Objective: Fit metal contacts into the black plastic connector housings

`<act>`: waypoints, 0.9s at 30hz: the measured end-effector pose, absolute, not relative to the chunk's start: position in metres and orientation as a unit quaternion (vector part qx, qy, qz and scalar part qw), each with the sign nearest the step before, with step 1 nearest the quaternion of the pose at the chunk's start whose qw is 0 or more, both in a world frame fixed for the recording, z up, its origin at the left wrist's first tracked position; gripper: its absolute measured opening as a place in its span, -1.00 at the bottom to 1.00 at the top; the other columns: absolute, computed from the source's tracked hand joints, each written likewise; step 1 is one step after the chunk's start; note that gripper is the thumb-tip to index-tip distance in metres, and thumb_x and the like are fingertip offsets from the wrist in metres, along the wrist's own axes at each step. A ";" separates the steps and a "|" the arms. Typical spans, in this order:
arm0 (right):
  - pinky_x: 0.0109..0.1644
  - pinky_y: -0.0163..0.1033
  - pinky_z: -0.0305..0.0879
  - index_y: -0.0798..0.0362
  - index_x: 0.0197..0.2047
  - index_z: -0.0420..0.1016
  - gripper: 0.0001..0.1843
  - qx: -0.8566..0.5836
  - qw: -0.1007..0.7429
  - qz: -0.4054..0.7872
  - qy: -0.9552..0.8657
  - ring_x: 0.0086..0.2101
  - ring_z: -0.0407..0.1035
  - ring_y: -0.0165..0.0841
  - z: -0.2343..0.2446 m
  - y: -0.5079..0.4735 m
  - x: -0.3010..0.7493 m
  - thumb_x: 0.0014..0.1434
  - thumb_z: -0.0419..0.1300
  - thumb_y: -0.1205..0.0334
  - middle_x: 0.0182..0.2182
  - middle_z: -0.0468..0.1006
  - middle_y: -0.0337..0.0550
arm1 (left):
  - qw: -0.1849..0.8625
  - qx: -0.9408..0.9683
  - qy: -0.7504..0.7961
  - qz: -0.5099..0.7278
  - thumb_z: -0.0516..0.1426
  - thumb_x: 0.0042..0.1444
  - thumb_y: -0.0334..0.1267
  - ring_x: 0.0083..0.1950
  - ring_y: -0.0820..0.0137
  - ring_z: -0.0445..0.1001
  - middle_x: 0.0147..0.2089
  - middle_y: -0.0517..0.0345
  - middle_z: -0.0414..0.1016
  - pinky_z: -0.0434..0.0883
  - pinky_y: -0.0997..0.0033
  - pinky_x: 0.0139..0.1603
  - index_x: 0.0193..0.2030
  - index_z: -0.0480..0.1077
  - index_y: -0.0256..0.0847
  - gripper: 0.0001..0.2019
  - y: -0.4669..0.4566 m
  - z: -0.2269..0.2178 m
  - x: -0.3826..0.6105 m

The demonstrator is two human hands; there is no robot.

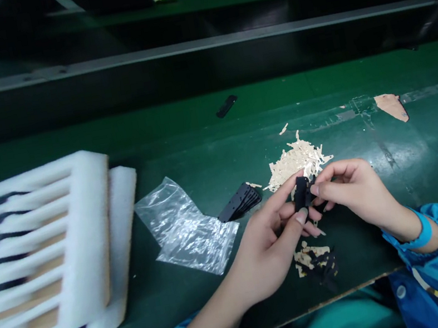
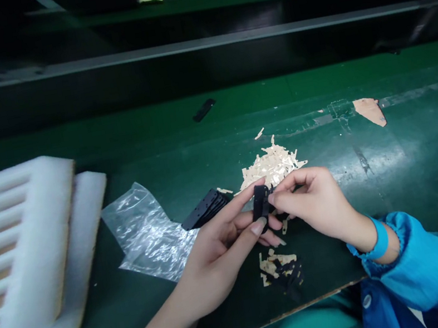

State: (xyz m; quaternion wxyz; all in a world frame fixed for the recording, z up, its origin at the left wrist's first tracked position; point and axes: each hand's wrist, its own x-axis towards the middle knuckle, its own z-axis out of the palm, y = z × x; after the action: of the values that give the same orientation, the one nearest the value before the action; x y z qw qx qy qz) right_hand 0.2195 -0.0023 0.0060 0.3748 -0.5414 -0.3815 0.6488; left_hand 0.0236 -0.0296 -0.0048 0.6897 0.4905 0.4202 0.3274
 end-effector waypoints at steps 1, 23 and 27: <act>-0.46 -0.32 0.44 0.06 -0.50 0.61 -0.85 -0.542 0.375 0.649 -0.381 -0.55 0.47 -0.41 0.006 -0.002 0.219 -0.07 0.44 0.18 -0.57 0.60 -0.23 | 0.686 0.493 0.423 0.327 0.13 0.40 -0.35 -0.25 0.39 0.68 -0.24 0.15 0.62 0.58 0.43 -0.11 0.55 0.15 -0.20 -0.39 -0.030 -0.004 0.024; -0.47 -0.32 0.41 0.06 -0.52 0.59 -0.82 -0.534 0.364 0.654 -0.392 -0.56 0.43 -0.43 0.004 -0.002 0.219 -0.04 0.45 0.18 -0.60 0.58 -0.24 | 0.662 0.522 0.436 0.315 0.12 0.41 -0.32 -0.24 0.36 0.69 -0.24 0.16 0.62 0.59 0.38 -0.08 0.54 0.17 -0.17 -0.41 -0.033 -0.001 0.023; -0.47 -0.33 0.40 0.06 -0.52 0.60 -0.83 -0.535 0.368 0.654 -0.388 -0.56 0.43 -0.44 0.003 -0.002 0.219 -0.04 0.44 0.18 -0.59 0.58 -0.24 | 0.660 0.523 0.441 0.312 0.11 0.41 -0.30 -0.25 0.35 0.69 -0.24 0.15 0.63 0.60 0.35 -0.07 0.54 0.18 -0.16 -0.42 -0.033 0.000 0.022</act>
State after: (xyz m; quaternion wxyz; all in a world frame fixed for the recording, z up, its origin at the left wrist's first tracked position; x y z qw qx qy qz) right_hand 0.2189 -0.0022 0.0034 0.3678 -0.5352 -0.3876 0.6543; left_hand 0.0224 -0.0326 0.0000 0.6595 0.5226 0.4414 0.3117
